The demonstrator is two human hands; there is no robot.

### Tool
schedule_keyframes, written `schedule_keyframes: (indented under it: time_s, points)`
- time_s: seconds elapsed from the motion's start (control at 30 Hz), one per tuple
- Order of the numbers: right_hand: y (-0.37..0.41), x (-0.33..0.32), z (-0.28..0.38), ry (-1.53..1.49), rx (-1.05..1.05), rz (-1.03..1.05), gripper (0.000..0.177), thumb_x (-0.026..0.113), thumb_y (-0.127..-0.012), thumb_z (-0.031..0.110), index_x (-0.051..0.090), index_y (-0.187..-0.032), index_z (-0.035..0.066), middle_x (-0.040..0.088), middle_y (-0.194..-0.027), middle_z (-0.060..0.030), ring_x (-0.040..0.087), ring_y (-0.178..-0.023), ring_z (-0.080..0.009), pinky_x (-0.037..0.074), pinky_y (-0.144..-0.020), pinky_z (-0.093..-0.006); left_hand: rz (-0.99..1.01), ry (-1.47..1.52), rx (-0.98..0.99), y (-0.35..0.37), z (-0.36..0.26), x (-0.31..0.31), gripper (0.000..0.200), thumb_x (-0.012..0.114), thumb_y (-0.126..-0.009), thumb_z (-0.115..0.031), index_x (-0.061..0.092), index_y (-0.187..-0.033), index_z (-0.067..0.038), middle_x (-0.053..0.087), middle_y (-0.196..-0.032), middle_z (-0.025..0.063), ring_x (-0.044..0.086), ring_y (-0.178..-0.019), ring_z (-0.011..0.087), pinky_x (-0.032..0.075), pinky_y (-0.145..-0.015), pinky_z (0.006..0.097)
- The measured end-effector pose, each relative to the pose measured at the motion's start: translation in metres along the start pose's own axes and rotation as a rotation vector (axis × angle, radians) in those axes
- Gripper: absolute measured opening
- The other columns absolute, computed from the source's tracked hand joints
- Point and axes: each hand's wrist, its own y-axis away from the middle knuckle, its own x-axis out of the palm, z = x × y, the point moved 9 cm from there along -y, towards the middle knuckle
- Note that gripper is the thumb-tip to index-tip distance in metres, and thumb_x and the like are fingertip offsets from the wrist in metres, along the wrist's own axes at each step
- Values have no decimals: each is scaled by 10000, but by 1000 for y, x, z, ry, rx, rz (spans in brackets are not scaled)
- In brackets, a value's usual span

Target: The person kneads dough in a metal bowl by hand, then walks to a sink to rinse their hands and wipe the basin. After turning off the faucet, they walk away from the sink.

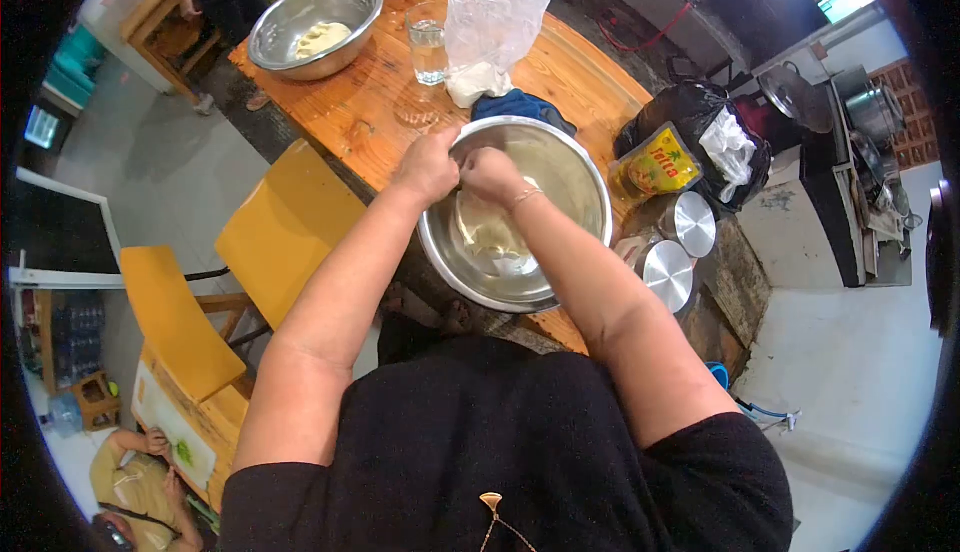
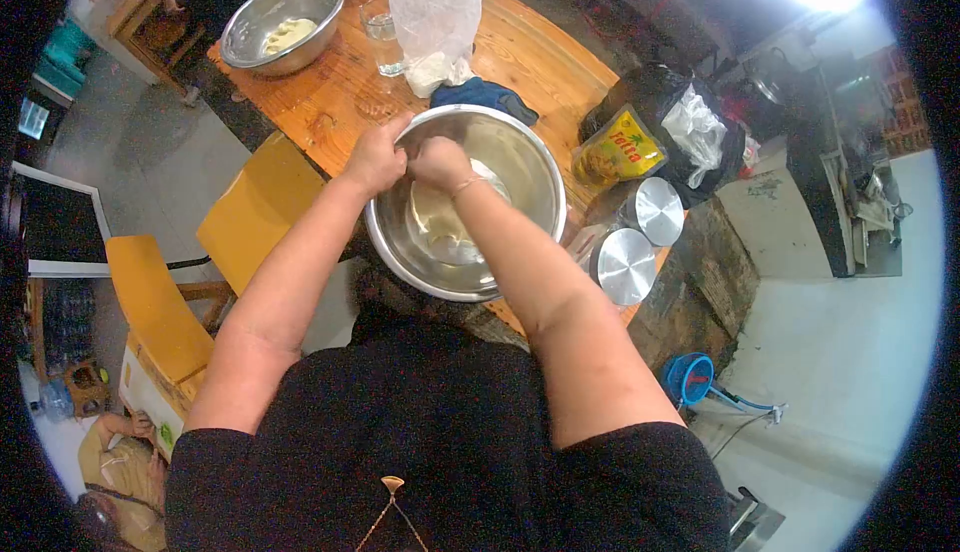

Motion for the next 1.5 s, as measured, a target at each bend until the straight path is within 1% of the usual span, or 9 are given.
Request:
schedule_keyframes:
  time_s: [0.1, 0.23, 0.43, 0.53, 0.6, 0.73, 1.13, 1.33, 1.5]
  points:
    - [21, 16, 22, 32, -135, 98, 269, 619, -724, 269, 675, -803, 18, 648, -856, -214, 630, -860, -328, 474, -818, -449, -15, 24, -7, 3, 4, -1, 499, 477, -709, 6, 552, -1202, -14, 616, -1043, 252, 605, -971, 375, 471, -870, 406]
    - [102, -6, 55, 300, -378, 51, 188, 637, -676, 117, 663, -839, 27, 556, -949, -175, 540, -945, -346, 474, -845, -409, 40, -51, -3, 7, 7, 9, 486, 490, -715, -9, 559, -1196, -22, 618, -1048, 239, 603, -966, 375, 470, -868, 415]
    - [171, -39, 49, 370, -314, 130, 155, 624, -686, 50, 652, -835, 16, 560, -951, -166, 549, -967, -335, 487, -830, -405, 37, -63, 3, 13, -6, 8, 449, 509, -728, -37, 572, -1172, -27, 626, -1028, 229, 604, -950, 378, 475, -848, 425]
    - [173, -24, 20, 376, -207, 210, 146, 613, -685, 31, 657, -823, 12, 607, -923, -177, 590, -946, -337, 506, -800, -405, 51, -16, 16, 14, -15, 2, 444, 508, -738, -42, 570, -1178, -36, 628, -1009, 231, 607, -934, 380, 478, -836, 428]
    - [175, -10, 0, 373, -51, 407, 137, 597, -700, 22, 657, -820, -5, 643, -898, -197, 630, -904, -341, 519, -768, -413, 61, -1, 25, 15, -16, 2, 446, 508, -742, -45, 567, -1185, -46, 627, -993, 233, 610, -915, 383, 481, -820, 432]
    - [161, 4, -12, 327, 54, 402, 140, 588, -718, 24, 655, -835, -13, 646, -902, -221, 639, -877, -357, 517, -772, -421, 55, 27, 41, 16, -13, 5, 447, 509, -744, -49, 567, -1187, -67, 628, -983, 231, 608, -902, 386, 483, -807, 441]
    - [101, -2, -22, 115, 158, 140, 140, 584, -749, 57, 623, -868, -5, 630, -912, -246, 622, -897, -385, 500, -784, -435, 60, -26, 43, 15, -7, 9, 471, 469, -728, 6, 533, -1189, -61, 617, -896, 271, 594, -850, 433, 469, -770, 492]
    - [84, -12, -36, 17, 344, 38, 148, 550, -751, 43, 620, -879, 17, 632, -952, -229, 609, -940, -388, 486, -805, -441, 48, -24, 130, 15, -8, 11, 502, 466, -715, 11, 501, -1216, 0, 607, -902, 288, 588, -834, 444, 464, -767, 497]
    - [75, -19, -54, -137, 500, -217, 163, 524, -757, 39, 625, -884, 21, 627, -976, -238, 600, -974, -381, 472, -836, -438, 48, 6, 85, 18, -8, 4, 518, 465, -717, -2, 482, -1234, 32, 599, -917, 304, 583, -858, 442, 460, -781, 490]
